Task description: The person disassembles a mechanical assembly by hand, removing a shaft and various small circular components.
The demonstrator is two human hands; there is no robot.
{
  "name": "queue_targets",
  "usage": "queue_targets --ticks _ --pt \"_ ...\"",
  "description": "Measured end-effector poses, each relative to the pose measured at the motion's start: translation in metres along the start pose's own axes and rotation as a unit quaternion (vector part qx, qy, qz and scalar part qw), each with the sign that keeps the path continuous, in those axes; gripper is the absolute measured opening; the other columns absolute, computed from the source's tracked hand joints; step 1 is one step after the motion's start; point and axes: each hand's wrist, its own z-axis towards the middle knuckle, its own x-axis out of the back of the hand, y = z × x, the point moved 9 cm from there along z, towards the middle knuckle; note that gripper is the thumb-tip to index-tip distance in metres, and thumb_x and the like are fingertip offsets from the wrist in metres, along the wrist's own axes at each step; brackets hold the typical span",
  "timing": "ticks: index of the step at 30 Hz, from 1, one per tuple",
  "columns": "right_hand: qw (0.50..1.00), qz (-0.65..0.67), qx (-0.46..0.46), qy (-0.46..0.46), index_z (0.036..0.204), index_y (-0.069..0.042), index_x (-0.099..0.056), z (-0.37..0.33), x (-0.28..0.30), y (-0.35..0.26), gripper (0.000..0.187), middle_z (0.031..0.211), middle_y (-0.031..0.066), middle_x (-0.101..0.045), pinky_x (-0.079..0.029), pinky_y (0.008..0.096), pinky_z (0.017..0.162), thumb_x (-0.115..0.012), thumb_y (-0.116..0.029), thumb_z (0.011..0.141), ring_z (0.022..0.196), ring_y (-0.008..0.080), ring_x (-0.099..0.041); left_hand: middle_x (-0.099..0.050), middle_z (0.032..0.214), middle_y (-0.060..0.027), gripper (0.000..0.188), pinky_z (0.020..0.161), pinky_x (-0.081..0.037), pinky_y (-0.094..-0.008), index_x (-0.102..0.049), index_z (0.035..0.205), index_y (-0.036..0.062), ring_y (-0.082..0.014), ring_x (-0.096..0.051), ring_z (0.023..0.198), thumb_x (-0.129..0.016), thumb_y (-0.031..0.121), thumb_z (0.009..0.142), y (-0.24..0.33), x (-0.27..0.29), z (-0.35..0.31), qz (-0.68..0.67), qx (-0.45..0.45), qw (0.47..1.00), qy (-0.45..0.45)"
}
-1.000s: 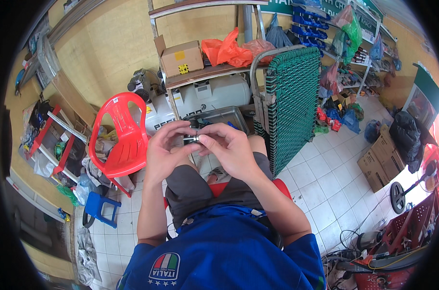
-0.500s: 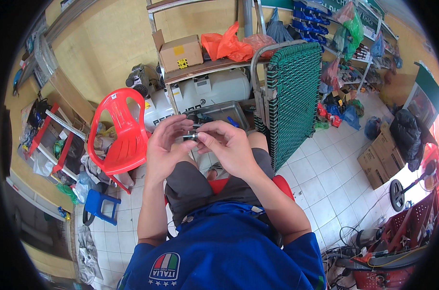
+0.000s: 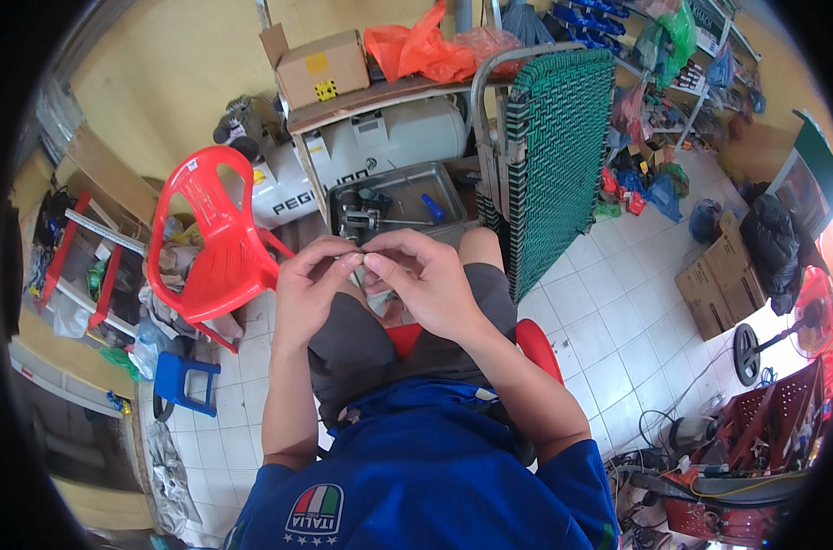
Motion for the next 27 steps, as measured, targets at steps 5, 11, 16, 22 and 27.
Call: queue_targets --ticks 5,11,16,22,27 --pt "0.999 -0.017 -0.03 0.008 0.112 0.004 -0.061 0.015 0.013 0.011 0.02 0.101 0.0106 -0.067 -0.059 0.0281 0.076 -0.061 -0.009 0.096 0.087 0.015 -0.068 -0.069 0.101 -0.0116 0.017 0.083 -0.054 -0.0279 -0.07 0.1 -0.0052 -0.0164 -0.067 0.092 -0.073 -0.002 0.083 -0.014 -0.002 0.015 -0.04 0.027 0.999 -0.012" --pt "0.999 0.011 -0.045 0.012 0.111 0.003 -0.061 0.04 0.021 0.023 0.019 0.1 0.0091 -0.067 -0.059 0.0283 0.077 -0.062 -0.008 0.096 0.087 0.0131 -0.066 -0.07 0.099 -0.0095 0.018 0.082 -0.052 -0.0279 -0.072 0.1 -0.0007 -0.0143 -0.066 0.09 -0.074 0.011 0.087 -0.037 0.001 0.037 -0.09 0.087 0.992 0.008" --pt "0.998 0.009 -0.065 0.012 0.111 0.004 -0.061 0.061 0.025 0.041 0.019 0.098 0.0093 -0.066 -0.06 0.0297 0.078 -0.062 -0.008 0.096 0.086 0.0136 -0.066 -0.072 0.087 -0.0044 0.022 0.071 -0.05 -0.0219 -0.073 0.103 0.0047 -0.0098 -0.066 0.081 -0.071 0.023 0.091 -0.08 0.01 0.048 0.033 0.161 0.986 -0.002" --pt "0.996 -0.017 -0.089 0.016 0.11 0.004 -0.06 0.084 0.036 0.063 0.019 0.098 0.0099 -0.066 -0.06 0.0297 0.078 -0.062 -0.008 0.096 0.087 0.0139 -0.066 -0.068 0.093 -0.0056 0.013 0.079 -0.05 -0.0252 -0.069 0.098 -0.0027 -0.0117 -0.063 0.089 -0.07 0.006 0.089 -0.098 0.011 0.068 -0.055 0.189 0.98 -0.011" --pt "0.994 -0.028 -0.101 0.019 0.109 0.003 -0.062 0.097 0.044 0.076 0.019 0.096 0.0098 -0.068 -0.059 0.0289 0.079 -0.063 -0.01 0.095 0.085 0.0144 -0.067 -0.068 0.096 -0.0076 0.02 0.075 -0.051 -0.0265 -0.068 0.104 -0.0026 -0.0135 -0.064 0.088 -0.073 0.004 0.086 -0.114 0.013 0.075 -0.14 0.201 0.97 0.0"
